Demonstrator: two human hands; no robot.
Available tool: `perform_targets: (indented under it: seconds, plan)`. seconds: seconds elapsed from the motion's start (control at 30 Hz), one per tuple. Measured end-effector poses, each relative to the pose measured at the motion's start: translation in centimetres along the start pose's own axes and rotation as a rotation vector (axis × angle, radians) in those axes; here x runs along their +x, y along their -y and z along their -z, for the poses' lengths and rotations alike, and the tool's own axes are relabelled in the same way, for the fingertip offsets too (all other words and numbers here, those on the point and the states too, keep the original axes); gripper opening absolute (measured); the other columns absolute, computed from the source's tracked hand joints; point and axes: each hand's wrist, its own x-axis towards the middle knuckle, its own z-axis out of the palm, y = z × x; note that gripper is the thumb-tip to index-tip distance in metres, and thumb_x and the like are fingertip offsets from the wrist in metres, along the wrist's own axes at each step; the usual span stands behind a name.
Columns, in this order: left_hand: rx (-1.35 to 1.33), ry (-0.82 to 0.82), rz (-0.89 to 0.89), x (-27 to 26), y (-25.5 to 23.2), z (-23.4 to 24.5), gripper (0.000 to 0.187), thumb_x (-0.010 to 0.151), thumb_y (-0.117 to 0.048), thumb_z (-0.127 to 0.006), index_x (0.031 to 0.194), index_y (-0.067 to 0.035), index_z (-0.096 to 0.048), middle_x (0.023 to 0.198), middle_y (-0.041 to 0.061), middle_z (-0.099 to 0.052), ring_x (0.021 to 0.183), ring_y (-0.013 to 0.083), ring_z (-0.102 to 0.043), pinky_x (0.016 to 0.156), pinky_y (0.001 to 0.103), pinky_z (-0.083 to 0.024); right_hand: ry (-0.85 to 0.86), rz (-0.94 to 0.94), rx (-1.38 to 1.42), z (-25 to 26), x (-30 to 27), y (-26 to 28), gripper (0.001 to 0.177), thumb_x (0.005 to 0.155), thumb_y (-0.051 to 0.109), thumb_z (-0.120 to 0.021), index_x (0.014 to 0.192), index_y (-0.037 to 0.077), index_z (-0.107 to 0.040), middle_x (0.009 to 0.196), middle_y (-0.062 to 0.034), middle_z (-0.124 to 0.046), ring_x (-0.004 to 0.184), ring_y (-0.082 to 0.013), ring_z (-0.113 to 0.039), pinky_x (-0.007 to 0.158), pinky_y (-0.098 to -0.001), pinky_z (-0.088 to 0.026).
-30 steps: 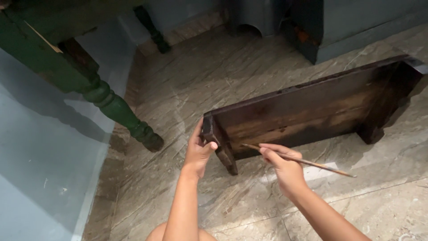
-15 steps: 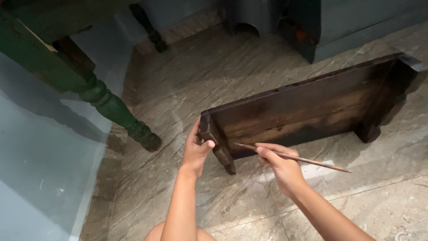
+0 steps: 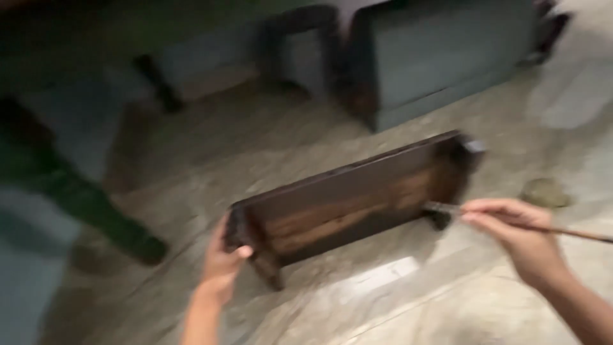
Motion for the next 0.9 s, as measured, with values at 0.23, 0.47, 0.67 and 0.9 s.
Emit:
perform_targets:
  seconds: [0.23,0.47,0.67,0.9]
  plan:
    - [0.066,-0.077,0.027,1.6,2.4,0.8,0.121,0.054,-0.047,-0.088,0.16,-0.012,-0.041,0.146,0.004,-0.057,0.133,0.0222,-0.053,0.108,0.043,-0.04,-0.259,0.118,-0.526,17.2,4.0,8.1,0.013,0.094,0.001,-0.071,0.104,-0.004,-0.077,0.114,-0.0122,-0.071,0.098,-0.0174,-0.068,0.083,-0.0276,-0.054]
    - [0.065,-0.103,0.026,0.3,1.1,0.0,0.115,0.059,-0.046,-0.083,0.161,-0.014,-0.042,0.146,0.0,-0.059,0.134,0.0201,-0.053,0.107,0.044,-0.042,-0.298,0.119,-0.798,18.4,6.5,5.1,0.019,0.087,0.019,-0.082,0.1,0.005,-0.081,0.084,-0.0098,-0.078,0.073,-0.0156,-0.071,0.064,-0.0286,-0.052]
    - [-0.004,-0.076,-0.048,0.2,1.9,0.4,0.107,0.067,-0.04,-0.084,0.161,-0.011,-0.041,0.148,0.003,-0.057,0.134,0.0194,-0.052,0.111,0.039,-0.039,-0.247,-0.04,-1.029,16.7,9.2,1.4,0.023,0.084,0.029,-0.084,0.093,0.008,-0.083,0.077,-0.0085,-0.078,0.069,-0.0171,-0.075,0.063,-0.0309,-0.055]
    - [0.0,-0.083,0.006,-0.2,1.0,0.0,0.117,0.06,-0.045,-0.085,0.163,-0.013,-0.04,0.142,0.003,-0.06,0.13,0.02,-0.055,0.109,0.04,-0.042,-0.157,-0.156,-1.066,17.9,10.8,-4.2,0.025,0.074,0.025,-0.086,0.089,0.006,-0.082,0.079,-0.01,-0.078,0.073,-0.0226,-0.076,0.068,-0.0349,-0.057]
